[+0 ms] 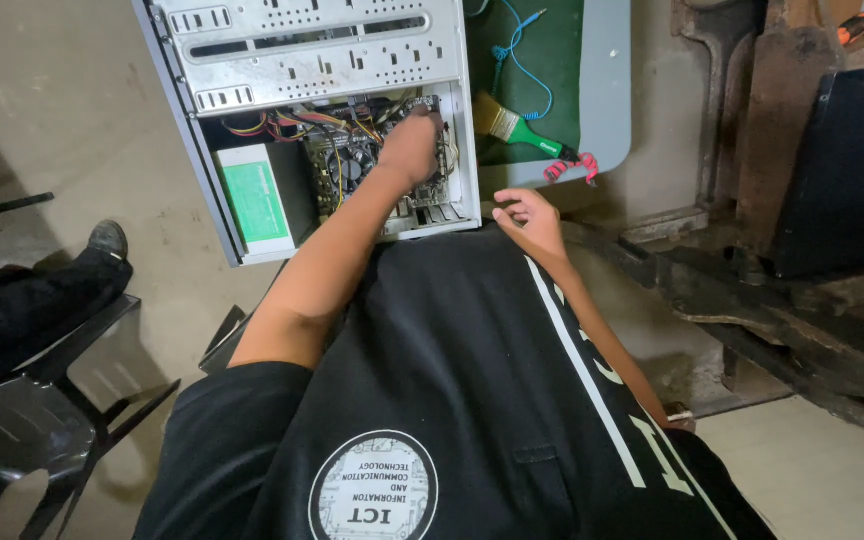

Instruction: Organizing and connecting internal power and data cables inside a desktop computer case.

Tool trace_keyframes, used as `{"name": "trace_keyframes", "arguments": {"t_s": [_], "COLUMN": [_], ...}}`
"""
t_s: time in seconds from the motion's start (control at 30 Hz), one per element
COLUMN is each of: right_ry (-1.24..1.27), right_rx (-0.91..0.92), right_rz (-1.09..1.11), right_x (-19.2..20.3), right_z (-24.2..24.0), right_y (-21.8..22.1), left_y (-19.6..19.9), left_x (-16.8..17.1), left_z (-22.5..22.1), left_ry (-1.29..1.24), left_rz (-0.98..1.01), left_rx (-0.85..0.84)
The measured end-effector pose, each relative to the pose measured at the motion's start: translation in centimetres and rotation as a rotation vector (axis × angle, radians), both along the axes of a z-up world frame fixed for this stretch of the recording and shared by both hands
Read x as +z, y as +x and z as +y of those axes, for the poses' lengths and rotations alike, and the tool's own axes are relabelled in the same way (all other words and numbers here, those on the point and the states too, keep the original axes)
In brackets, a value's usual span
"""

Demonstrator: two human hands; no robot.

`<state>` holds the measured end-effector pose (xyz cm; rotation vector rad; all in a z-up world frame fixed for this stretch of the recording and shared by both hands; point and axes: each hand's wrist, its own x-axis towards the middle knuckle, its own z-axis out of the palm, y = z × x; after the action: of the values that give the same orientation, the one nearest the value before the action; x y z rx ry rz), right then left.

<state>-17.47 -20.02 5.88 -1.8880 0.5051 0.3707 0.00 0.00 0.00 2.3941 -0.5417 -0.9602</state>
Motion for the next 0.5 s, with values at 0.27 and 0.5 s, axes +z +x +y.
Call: {"name": "trace_keyframes", "arguments": {"t_s": [0.27,0.5], "right_ry": [0.011,0.012], "right_rx": [0.009,-0.014], "right_rz": [-0.018,-0.027], "right_x": [-0.9,-0.4], "right_z": [-0.2,0.0], "right_y": [-0.1,-0.1], "left_y": [-0.1,-0.5], "left_x": [-5.0,-4.7], "left_z": [0.0,-0.3], "left_ry": [-0.067,-0.013], "left_rz": [-0.018,-0.158], "left_rx": [0.045,-0.112]}}
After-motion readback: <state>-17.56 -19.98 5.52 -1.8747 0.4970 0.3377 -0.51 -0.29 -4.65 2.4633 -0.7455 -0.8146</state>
